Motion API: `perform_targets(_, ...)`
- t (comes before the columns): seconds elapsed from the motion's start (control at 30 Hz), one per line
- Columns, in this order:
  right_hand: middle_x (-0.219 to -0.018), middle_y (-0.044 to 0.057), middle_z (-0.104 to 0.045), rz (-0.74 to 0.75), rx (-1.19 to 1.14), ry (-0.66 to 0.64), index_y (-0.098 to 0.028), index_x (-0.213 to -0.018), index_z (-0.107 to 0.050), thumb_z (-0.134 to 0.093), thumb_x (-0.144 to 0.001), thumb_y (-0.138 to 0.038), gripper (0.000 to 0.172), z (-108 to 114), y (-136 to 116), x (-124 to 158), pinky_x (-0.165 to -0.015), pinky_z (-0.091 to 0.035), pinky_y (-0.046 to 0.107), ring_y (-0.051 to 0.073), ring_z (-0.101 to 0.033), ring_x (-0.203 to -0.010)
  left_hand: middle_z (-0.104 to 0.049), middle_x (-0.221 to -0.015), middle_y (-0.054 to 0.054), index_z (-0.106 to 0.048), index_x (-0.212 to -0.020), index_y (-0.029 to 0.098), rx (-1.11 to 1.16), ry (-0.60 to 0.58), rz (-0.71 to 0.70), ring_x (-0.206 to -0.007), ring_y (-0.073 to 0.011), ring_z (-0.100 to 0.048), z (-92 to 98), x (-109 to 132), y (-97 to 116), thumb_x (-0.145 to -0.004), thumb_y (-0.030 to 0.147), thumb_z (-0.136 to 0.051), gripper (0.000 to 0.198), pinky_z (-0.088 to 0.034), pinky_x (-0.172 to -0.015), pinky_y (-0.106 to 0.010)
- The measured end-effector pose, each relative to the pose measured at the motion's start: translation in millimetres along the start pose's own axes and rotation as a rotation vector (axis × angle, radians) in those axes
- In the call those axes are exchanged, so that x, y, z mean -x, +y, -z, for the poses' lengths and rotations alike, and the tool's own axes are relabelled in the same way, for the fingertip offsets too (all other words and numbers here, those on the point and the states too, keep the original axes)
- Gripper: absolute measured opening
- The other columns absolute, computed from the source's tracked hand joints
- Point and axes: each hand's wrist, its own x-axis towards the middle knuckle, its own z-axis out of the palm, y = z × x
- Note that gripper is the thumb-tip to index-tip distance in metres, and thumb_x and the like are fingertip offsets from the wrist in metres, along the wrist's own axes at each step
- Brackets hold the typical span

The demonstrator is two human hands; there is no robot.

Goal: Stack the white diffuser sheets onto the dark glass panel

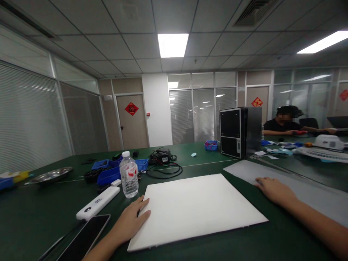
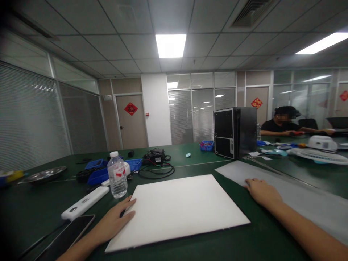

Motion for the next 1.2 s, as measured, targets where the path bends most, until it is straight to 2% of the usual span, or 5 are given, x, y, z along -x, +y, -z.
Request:
perform_targets(0.43,-0.128,0.024,-0.063,0.150,-0.051,0.226,-0.009,-0.147,-0.046,-0.019,-0.102,-0.032,0.057,82,-77,20,-0.093,-0.048,0.064,0.041,-0.059,-0.115,-0.038,-0.161,-0.012,-0.039,-0.155,0.013,-0.092,-0.033,-0.055,-0.149,-0.0294,-0.037,1.1,8,7,-0.095,0.054,-0.043,0.073,-0.028,-0.124,-0.049)
perform_targets(0.67,-0.138,0.002,-0.062,0.725,-0.351,-0.168,-0.035,-0.139,-0.058,-0.046,-0.100,-0.052,0.044,96,-167,74,-0.110,-0.046,0.039,0.020,-0.057,-0.126,-0.036,-0.162,-0.013,-0.035,-0.157,0.011,-0.124,-0.053,-0.046,-0.150,-0.0300,-0.035,1.6,8,11,-0.098,0.054,-0.036,0.073,-0.026,-0.124,-0.049)
perform_targets(0.8,-0.146,0.007,-0.056,0.755,-0.546,-0.389,-0.031,-0.142,-0.057,-0.044,-0.100,-0.054,0.049,113,-196,98,-0.118,-0.037,0.049,0.025,-0.048,-0.137,-0.036,-0.162,-0.012,-0.037,-0.156,0.011,-0.142,-0.060,-0.043,-0.151,-0.0295,-0.034,-0.7,6,9,-0.098,0.055,-0.036,0.073,-0.026,-0.125,-0.047)
perform_targets(0.97,-0.159,0.003,-0.040,0.694,-0.634,-0.476,-0.036,-0.151,-0.043,-0.043,-0.100,-0.057,0.056,113,-195,97,-0.123,-0.028,0.052,0.024,-0.036,-0.147,-0.038,-0.162,-0.010,-0.042,-0.154,0.014,-0.133,-0.044,-0.042,-0.150,-0.0307,-0.035,-2.4,6,5,-0.096,0.058,-0.041,0.073,-0.027,-0.124,-0.047)
perform_targets(1.2,-0.131,0.016,-0.065,0.408,-0.413,-0.142,-0.017,-0.125,-0.069,-0.038,-0.099,-0.058,0.058,87,-143,56,-0.111,-0.039,0.060,0.034,-0.057,-0.124,-0.036,-0.163,-0.010,-0.041,-0.155,0.015,-0.160,-0.077,-0.047,-0.151,-0.0302,-0.033,1.6,6,9,-0.099,0.057,-0.037,0.070,-0.026,-0.124,-0.047)
